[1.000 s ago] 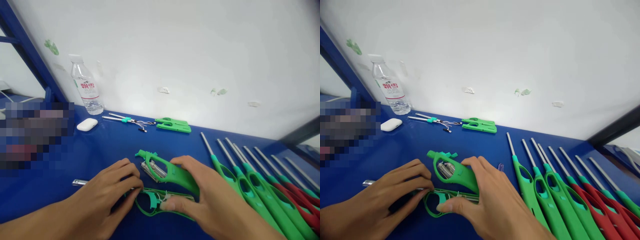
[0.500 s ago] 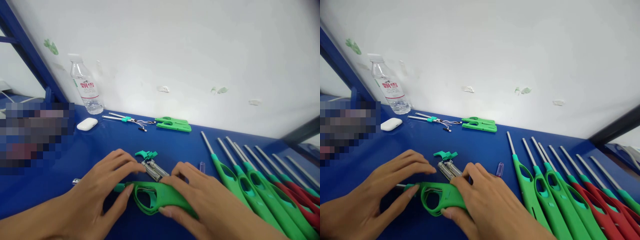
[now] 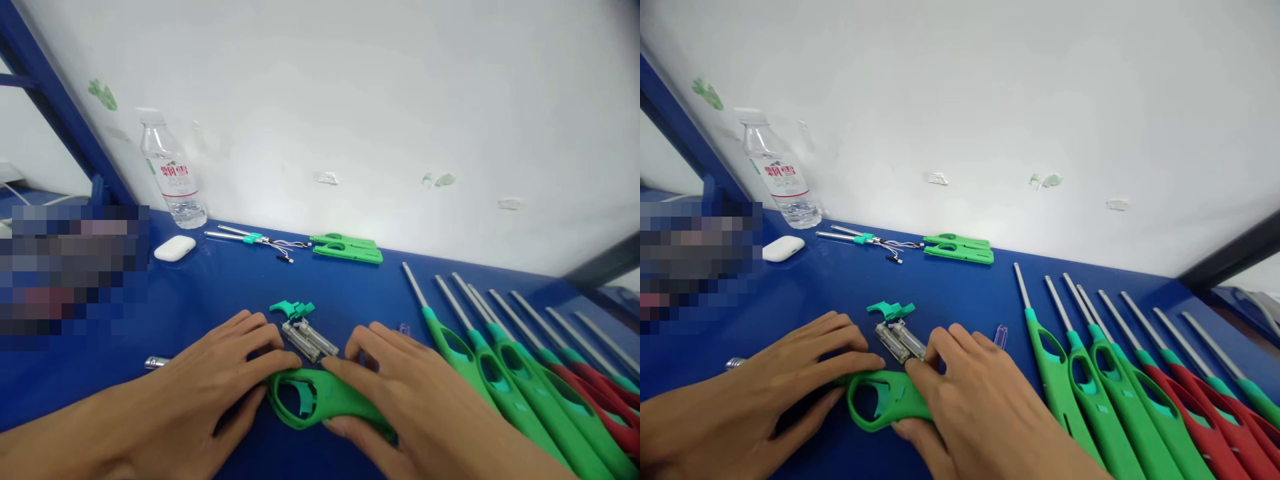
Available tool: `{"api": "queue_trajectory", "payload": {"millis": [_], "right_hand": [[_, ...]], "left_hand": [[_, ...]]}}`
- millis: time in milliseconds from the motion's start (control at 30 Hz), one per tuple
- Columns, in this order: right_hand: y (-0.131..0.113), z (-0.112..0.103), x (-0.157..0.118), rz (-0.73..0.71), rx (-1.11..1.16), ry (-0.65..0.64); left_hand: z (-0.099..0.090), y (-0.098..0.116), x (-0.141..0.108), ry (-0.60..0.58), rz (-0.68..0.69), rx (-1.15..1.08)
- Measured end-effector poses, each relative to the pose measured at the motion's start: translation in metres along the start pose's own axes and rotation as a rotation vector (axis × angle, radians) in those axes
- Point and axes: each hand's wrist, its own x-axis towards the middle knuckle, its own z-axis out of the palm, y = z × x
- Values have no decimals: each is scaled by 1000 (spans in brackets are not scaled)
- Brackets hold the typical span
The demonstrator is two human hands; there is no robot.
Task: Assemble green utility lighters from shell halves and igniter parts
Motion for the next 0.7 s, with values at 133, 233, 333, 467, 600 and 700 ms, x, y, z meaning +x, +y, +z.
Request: {"api": "queue_trajectory", "payload": {"millis": [133,233,333,467,600,700], "right_hand": [[1,12,1,-43,-22,52],[-2,16,1,-26,-47,59],[-4,16,0,-16,-47,38],[-4,16,0,-24,-27,11],[-3,15,3,-26,-42,22],[-3,14,4,-38,-60,47]], "left_hand": [[-4,-1,3,-52,-23,-49],[-1,-1,3,-42,-43,-87],[5,1,1,-28,-81,-132],[10,1,0,-23,-106,-182],[10,0,1,-27,-93,-176],[6,2,1,-16,-96,-128]]}}
